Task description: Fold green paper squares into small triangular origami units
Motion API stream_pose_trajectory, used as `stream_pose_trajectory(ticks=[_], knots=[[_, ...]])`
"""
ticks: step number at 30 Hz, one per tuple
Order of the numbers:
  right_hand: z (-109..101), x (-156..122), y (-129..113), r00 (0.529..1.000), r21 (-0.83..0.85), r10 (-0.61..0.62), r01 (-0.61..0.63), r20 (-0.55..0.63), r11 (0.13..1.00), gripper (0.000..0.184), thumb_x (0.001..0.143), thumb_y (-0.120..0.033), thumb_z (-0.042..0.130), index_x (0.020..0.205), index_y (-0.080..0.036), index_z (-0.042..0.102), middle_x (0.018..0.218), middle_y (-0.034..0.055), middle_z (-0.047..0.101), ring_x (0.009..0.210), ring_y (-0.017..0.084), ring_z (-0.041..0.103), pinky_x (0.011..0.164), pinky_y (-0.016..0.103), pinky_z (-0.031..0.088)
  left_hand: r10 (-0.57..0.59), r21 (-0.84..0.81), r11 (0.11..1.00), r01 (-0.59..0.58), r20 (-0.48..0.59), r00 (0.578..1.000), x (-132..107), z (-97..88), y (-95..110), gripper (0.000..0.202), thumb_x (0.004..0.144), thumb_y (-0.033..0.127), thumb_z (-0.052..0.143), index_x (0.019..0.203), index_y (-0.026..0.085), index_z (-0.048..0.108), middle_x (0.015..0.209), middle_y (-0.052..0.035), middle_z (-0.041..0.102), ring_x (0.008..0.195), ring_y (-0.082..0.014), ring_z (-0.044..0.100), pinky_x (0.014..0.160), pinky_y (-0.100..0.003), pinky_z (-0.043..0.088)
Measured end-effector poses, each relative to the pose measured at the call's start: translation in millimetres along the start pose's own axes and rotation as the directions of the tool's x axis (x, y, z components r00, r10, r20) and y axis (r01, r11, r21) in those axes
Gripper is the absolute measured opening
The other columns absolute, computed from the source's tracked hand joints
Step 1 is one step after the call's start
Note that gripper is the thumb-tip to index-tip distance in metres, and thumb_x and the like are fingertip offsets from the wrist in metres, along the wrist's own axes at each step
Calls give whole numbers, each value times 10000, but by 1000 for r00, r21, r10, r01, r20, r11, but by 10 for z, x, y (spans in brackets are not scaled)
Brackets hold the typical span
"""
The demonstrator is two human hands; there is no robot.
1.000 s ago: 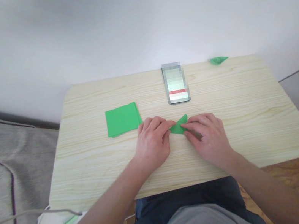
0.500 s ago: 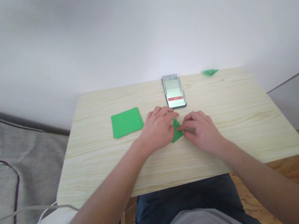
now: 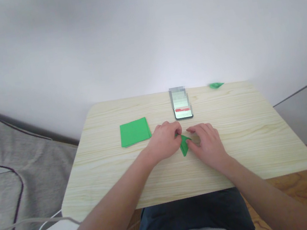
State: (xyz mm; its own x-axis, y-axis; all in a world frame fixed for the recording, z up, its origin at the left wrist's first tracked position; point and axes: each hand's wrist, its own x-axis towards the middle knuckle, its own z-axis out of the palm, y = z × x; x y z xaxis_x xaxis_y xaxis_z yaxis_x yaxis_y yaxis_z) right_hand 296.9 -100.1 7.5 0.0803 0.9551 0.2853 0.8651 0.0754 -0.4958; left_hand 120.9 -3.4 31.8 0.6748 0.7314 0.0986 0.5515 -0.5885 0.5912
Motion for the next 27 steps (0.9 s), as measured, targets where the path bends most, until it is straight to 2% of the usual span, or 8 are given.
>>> stream_pose_trajectory(ticks=[4, 7, 10, 12, 14, 17, 22, 27], knots=[[3, 111, 51, 997, 232, 59, -71, 56, 970, 152, 902, -329, 678, 1008, -226, 717, 1000, 74, 726, 994, 272, 615, 890, 429, 459, -91, -330, 941, 80, -19, 996, 11, -34, -36, 37, 831, 183, 607, 815, 206, 631, 780, -4, 646, 744, -169, 577, 686, -302, 428], [-12, 258, 60, 964, 587, 200, -265, 175, 765, 215, 901, -424, 699, 975, -222, 693, 851, 48, 713, 762, 211, 615, 697, 348, 467, -155, -588, 804, 90, -61, 986, 60, -53, -51, 58, 822, 226, 667, 821, 189, 623, 751, 15, 605, 700, -133, 533, 662, -274, 412], [-55, 434, 43, 931, 738, 233, -364, 280, 569, 301, 851, -500, 752, 871, -210, 674, 721, 13, 665, 612, 158, 531, 578, 302, 381, -218, -815, 575, 75, -64, 974, 121, -50, -58, 171, 788, 268, 745, 825, 169, 610, 746, 17, 596, 691, -114, 541, 677, -261, 440], [-90, 546, 31, 932, 731, 203, -363, 301, 578, 358, 846, -528, 749, 743, -198, 657, 663, 4, 634, 582, 138, 489, 560, 296, 340, -249, -886, 461, 51, -74, 966, 143, -37, -63, 208, 776, 276, 773, 815, 162, 604, 758, 12, 613, 702, -110, 563, 707, -262, 468], [-116, 643, 29, 929, 727, 157, -361, 335, 583, 389, 848, -536, 743, 695, -192, 646, 651, 4, 637, 576, 131, 478, 558, 295, 329, -257, -911, 412, 26, -88, 962, 140, -19, -74, 209, 782, 280, 779, 841, 164, 614, 773, 7, 629, 698, -110, 575, 717, -268, 490], [-119, 754, 59, 909, 735, 100, -388, 404, 556, 370, 838, -530, 755, 729, -189, 661, 642, -8, 631, 560, 119, 463, 544, 284, 315, -177, -899, 436, -29, -117, 977, 92, -3, -101, 256, 789, 263, 786, 995, 179, 660, 861, -23, 683, 767, -138, 621, 742, -285, 505], [-62, 831, 172, 870, 715, -7, -400, 492, 573, 360, 844, -531, 756, 746, -195, 672, 595, -29, 585, 525, 109, 451, 516, 274, 281, -61, -740, 668, -80, -162, 985, 6, -9, -156, 228, 780, 183, 788, 996, 179, 714, 969, -57, 721, 946, -185, 646, 888, -323, 484], [-29, 765, 219, 861, 752, -32, -424, 507, 504, 326, 852, -521, 755, 806, -206, 683, 668, -7, 670, 586, 140, 564, 566, 286, 395, -81, -703, 710, -43, -142, 987, 1, 20, -188, 206, 780, 209, 793, 969, 179, 719, 944, -56, 730, 923, -196, 654, 886, -336, 494]])
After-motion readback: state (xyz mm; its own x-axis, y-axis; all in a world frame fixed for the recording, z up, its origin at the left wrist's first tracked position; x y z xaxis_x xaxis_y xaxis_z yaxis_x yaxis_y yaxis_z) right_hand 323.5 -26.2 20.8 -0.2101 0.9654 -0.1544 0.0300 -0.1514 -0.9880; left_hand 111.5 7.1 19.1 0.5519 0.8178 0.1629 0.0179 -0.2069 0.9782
